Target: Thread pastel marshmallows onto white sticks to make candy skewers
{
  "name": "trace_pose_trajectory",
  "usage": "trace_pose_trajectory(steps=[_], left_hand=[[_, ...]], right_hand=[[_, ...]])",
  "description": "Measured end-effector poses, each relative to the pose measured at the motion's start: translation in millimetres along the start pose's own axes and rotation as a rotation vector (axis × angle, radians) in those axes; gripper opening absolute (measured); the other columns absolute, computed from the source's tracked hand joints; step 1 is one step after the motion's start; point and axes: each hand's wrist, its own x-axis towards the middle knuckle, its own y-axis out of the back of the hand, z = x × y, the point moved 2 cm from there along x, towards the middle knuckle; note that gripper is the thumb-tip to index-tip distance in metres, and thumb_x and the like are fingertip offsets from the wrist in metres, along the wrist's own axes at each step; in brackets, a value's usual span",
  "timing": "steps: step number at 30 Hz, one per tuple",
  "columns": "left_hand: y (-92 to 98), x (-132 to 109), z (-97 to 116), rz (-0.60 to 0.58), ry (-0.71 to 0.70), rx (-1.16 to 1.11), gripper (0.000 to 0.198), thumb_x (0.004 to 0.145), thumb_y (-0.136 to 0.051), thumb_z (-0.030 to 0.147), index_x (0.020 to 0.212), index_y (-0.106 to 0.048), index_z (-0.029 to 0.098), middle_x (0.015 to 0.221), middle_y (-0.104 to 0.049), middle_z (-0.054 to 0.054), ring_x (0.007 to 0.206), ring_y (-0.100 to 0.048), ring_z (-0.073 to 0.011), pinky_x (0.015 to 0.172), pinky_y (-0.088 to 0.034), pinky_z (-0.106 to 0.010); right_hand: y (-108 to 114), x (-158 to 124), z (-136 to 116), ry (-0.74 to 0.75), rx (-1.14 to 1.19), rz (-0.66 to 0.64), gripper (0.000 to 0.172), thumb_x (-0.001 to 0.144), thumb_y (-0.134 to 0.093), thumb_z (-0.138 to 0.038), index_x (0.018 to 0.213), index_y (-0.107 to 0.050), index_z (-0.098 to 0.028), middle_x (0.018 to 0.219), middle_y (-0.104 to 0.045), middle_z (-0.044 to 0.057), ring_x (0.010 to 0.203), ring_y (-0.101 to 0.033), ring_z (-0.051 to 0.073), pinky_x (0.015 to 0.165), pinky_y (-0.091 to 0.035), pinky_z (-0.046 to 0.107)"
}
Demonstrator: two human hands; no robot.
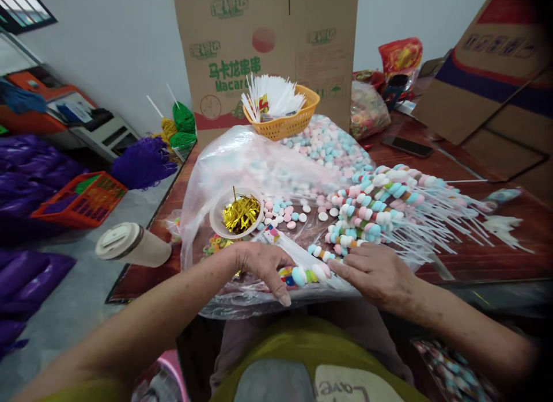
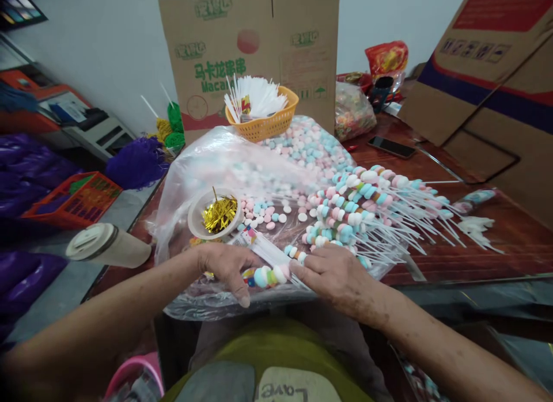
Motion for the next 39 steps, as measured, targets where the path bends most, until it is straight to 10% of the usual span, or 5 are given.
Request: trace_pose_trajectory(steps=[11,18,26,35,39], left_hand=[[-26.0,7.2,9.0,0.705,0.305,0.65,0.034,0.069,-0.056,0.042,0.093,-0.053,0.019,0.079,-0.064,-0.007,0.072,-0.061,-0.0254,0.057,-0.04,-0.029],[-29.5,9.4,19.0,0.71,0.228,0.6,0.046,0.066,-0.06,0.047,0.102,-0.049,0.02,0.079,-0.064,-0.005,0.075,-0.061,-0.0241,0.059,-0.039,-0.028],[-27.1,17.5,21.9,0.488,0.05,0.505,0.059,0.061,-0.066,0.045,0.112,-0.045,0.023,0.089,-0.063,-0.003,0.082,-0.061,-0.0233,0.063,-0.041,-0.026],[-16.9,11.6,18.8,0.5,-0.09,0.276,0.096,0.057,-0.069,0.049,0.135,-0.02,0.022,0.115,-0.056,-0.009,0.1,-0.055,-0.0256,0.078,-0.042,-0.03],[-4.1,-13.6,8.4,0.324,0.027,0.323,0.065,0.055,-0.071,0.048,0.112,-0.053,0.021,0.092,-0.064,-0.003,0.08,-0.059,-0.0202,0.067,-0.042,-0.025]], right_hand=[[2.0,2.7,-7.2,-0.219,0.085,-0.311,0.024,0.075,-0.042,-0.009,0.089,-0.059,-0.02,0.058,-0.056,-0.001,0.048,-0.043,0.011,0.046,-0.016,0.027],[1.8,8.8,-3.9,-0.307,0.169,-0.328,0.022,0.079,-0.041,-0.012,0.092,-0.058,-0.019,0.069,-0.062,0.002,0.06,-0.052,0.012,0.051,-0.026,0.023],[10.6,21.1,-7.6,0.011,0.027,-0.351,0.02,0.073,-0.047,-0.005,0.087,-0.057,-0.016,0.066,-0.058,0.003,0.057,-0.048,0.014,0.053,-0.024,0.028],[-20.6,8.4,-0.1,-0.163,0.063,-0.25,0.024,0.078,-0.041,-0.009,0.089,-0.061,-0.019,0.061,-0.055,0.001,0.054,-0.044,0.012,0.05,-0.02,0.026],[-5.5,4.9,6.3,-0.138,0.021,-0.111,0.029,0.082,-0.036,-0.01,0.091,-0.062,-0.019,0.058,-0.052,0.001,0.054,-0.042,0.013,0.052,-0.02,0.027]])
